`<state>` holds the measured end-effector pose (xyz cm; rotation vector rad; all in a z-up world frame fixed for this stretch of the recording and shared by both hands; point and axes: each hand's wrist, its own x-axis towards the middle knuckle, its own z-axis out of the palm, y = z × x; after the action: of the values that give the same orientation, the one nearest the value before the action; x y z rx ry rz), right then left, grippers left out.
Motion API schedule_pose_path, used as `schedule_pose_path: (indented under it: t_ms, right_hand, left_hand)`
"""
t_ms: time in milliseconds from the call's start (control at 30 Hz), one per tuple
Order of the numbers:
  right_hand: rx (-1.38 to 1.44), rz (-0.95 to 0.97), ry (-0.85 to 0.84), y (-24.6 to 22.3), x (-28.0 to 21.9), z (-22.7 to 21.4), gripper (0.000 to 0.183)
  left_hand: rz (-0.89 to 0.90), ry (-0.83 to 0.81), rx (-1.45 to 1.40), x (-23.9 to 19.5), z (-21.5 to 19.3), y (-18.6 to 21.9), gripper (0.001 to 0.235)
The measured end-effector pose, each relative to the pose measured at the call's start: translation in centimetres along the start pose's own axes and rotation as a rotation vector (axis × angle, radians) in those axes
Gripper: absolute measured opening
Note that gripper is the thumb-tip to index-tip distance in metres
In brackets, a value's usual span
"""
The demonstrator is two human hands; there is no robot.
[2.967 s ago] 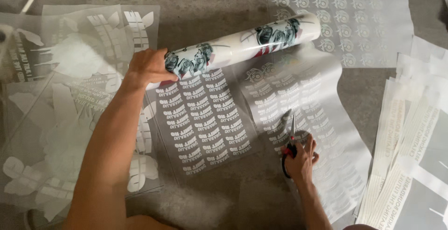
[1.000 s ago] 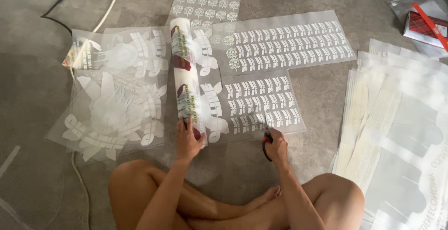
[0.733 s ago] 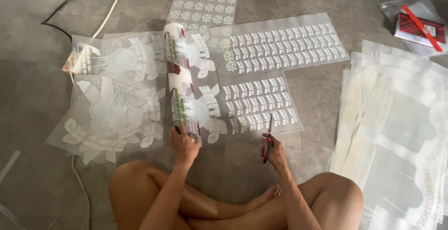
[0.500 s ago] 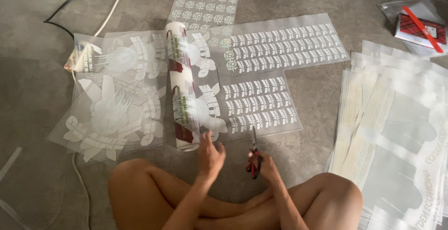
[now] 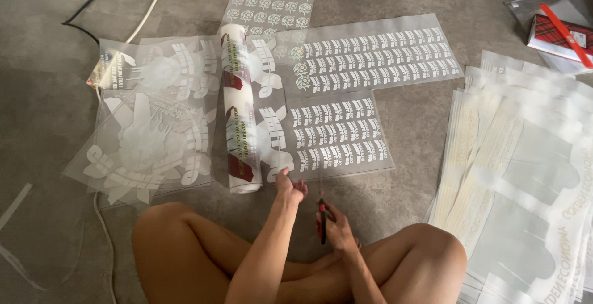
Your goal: The person sits on the floor and uses scissors to cut individual sticker designs from a large roll of transparent vinyl. They unroll sections of the material, cut out specific shapes, and place the finished pieces to the side.
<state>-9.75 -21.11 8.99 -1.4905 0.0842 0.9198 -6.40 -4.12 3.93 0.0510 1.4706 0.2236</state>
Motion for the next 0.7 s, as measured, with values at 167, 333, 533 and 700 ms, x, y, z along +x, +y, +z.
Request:
schedule_pose_path:
  t_ms: [167,333,533,700]
  right_hand:
    - [0.151,0.095,0.004,2.5,0.3,0.9,0.020]
    - [0.162,0.381,0.033,1.0,-1.6,2.1,0.020]
    - [0.141,0.257,-0.061,2.3,-0.4,2.5,0.019]
    - [0.176,0.185,-0.065,3.3,0.8,2.6,0.023]
  left_hand:
    - [0.089,0.026,0.021,10.5,-0.4,-1.8,0.019]
    - [0.163,-0.097,0.207,11.0,-1.9,-2.6,0.030]
    - [0.353,0.066,0.681,3.3,-2.7,-1.5,0.033]
    - [0.379,0.118,0.636,5.1,-2.5,-1.4,0.028]
